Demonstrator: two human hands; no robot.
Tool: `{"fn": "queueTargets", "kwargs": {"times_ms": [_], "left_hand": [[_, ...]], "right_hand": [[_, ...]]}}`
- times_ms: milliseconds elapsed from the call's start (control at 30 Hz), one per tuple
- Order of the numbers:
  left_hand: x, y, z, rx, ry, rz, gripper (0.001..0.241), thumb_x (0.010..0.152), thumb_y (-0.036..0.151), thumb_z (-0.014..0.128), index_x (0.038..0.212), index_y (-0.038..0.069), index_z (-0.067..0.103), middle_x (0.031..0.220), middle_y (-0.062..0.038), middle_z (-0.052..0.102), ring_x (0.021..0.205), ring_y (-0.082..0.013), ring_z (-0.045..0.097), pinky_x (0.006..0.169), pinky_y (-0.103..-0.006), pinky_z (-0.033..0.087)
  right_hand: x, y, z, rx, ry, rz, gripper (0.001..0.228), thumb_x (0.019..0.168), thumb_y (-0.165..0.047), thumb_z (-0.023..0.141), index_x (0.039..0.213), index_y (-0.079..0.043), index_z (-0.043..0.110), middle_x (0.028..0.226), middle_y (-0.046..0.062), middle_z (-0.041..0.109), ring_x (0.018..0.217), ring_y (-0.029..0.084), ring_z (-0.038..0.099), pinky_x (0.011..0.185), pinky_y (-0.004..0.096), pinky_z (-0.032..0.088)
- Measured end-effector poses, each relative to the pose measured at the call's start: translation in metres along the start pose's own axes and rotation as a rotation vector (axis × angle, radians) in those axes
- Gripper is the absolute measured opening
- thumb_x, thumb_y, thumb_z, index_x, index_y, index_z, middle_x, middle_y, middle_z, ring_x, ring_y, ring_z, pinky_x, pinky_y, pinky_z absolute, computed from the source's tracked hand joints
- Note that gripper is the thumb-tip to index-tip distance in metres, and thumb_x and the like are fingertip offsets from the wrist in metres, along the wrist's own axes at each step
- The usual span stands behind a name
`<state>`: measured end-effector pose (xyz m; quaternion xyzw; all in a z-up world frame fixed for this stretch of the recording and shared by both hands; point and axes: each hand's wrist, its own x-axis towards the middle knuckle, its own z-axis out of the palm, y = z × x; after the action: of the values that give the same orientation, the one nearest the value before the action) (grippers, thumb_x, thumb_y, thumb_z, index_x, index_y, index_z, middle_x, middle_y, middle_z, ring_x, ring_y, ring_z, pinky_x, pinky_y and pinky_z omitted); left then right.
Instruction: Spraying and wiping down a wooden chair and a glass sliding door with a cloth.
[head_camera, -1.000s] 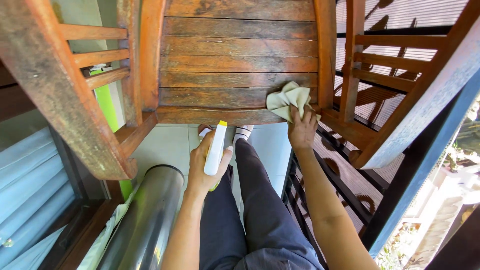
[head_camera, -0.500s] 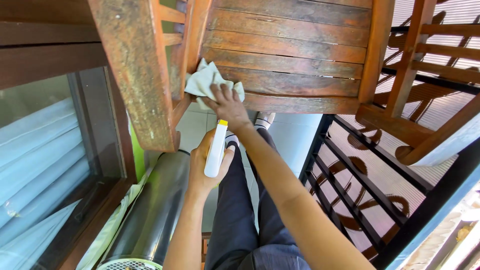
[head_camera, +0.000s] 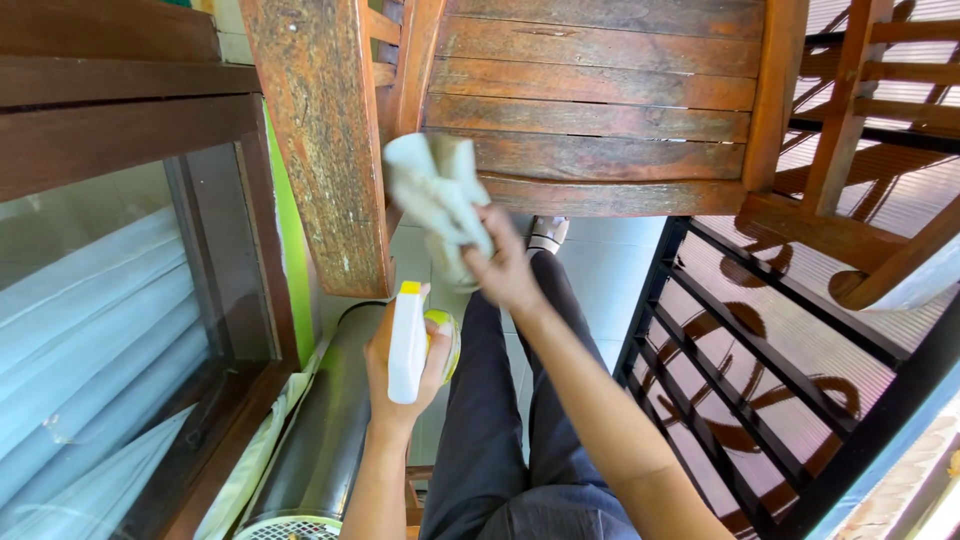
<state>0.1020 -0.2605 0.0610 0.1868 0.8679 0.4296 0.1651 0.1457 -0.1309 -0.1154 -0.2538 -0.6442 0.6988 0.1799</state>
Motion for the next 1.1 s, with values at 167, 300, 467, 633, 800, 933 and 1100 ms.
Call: {"fn": "queueTargets", "kwargs": {"times_ms": [167, 300, 467, 633, 800, 933, 1100], "left_hand": [[-0.014, -0.002, -0.021, 0.056, 0.035, 0.024, 0.014, 0.086, 0.012, 0.073, 0.099, 0.008, 0.068, 0.083, -0.011, 0.071, 0.069, -0.0315, 0.071, 0.069, -0.0389, 0.059], [-0.016, -0.017, -0.028, -0.014, 0.008, 0.02, 0.013, 0.088, 0.015, 0.074, 0.095, 0.013, 0.063, 0.105, -0.009, 0.075, 0.083, -0.026, 0.073, 0.085, -0.0416, 0.059], [-0.012, -0.018, -0.032, 0.002, -0.011, 0.034, 0.015, 0.09, 0.018, 0.074, 0.096, 0.014, 0.061, 0.095, -0.004, 0.072, 0.084, -0.0226, 0.072, 0.091, -0.0405, 0.057], [-0.002, -0.019, -0.034, 0.0, -0.051, 0.044, 0.017, 0.092, 0.02, 0.073, 0.098, 0.015, 0.059, 0.088, -0.004, 0.07, 0.084, -0.0215, 0.072, 0.092, -0.0417, 0.058], [0.002, -0.019, -0.036, -0.027, -0.06, 0.053, 0.019, 0.092, 0.019, 0.074, 0.102, 0.016, 0.058, 0.087, -0.004, 0.07, 0.086, -0.0217, 0.072, 0.094, -0.0425, 0.058], [0.004, -0.021, -0.042, -0.041, -0.053, 0.068, 0.022, 0.091, 0.02, 0.074, 0.105, 0.016, 0.057, 0.089, -0.004, 0.068, 0.089, -0.0208, 0.072, 0.095, -0.0425, 0.058], [0.012, 0.002, -0.051, -0.017, -0.038, 0.111, 0.017, 0.093, 0.018, 0.071, 0.102, 0.015, 0.057, 0.086, -0.002, 0.069, 0.083, -0.0202, 0.071, 0.091, -0.0402, 0.059]], "right_hand": [[0.002, -0.01, 0.066, 0.07, -0.026, -0.11, 0.052, 0.08, -0.001, 0.073, 0.13, -0.01, 0.06, 0.119, 0.015, 0.055, 0.109, 0.039, 0.059, 0.097, 0.047, 0.047], [0.034, 0.03, 0.076, 0.107, 0.07, 0.032, 0.045, 0.081, 0.003, 0.063, 0.124, -0.01, 0.055, 0.113, 0.016, 0.052, 0.115, 0.041, 0.057, 0.098, 0.047, 0.045], [0.014, -0.016, 0.072, 0.211, 0.035, 0.069, 0.034, 0.082, 0.005, 0.062, 0.114, -0.005, 0.056, 0.109, 0.015, 0.055, 0.112, 0.032, 0.056, 0.097, 0.05, 0.044], [-0.002, -0.023, 0.081, 0.243, 0.073, 0.053, 0.033, 0.08, 0.008, 0.057, 0.109, -0.008, 0.061, 0.11, 0.012, 0.056, 0.112, 0.026, 0.055, 0.101, 0.044, 0.041], [0.03, 0.007, 0.089, 0.187, 0.094, 0.395, 0.072, 0.09, -0.005, 0.055, 0.157, -0.008, 0.028, 0.146, 0.033, 0.049, 0.14, 0.05, 0.043, 0.113, 0.063, 0.035], [0.013, -0.024, 0.062, 0.325, 0.137, 0.457, 0.071, 0.09, -0.009, 0.059, 0.158, -0.01, 0.039, 0.15, 0.025, 0.052, 0.142, 0.039, 0.045, 0.116, 0.057, 0.035], [-0.02, -0.098, 0.056, 0.083, 0.109, -0.158, 0.057, 0.084, -0.013, 0.073, 0.139, -0.013, 0.061, 0.118, 0.019, 0.053, 0.106, 0.04, 0.062, 0.092, 0.05, 0.053]]}}
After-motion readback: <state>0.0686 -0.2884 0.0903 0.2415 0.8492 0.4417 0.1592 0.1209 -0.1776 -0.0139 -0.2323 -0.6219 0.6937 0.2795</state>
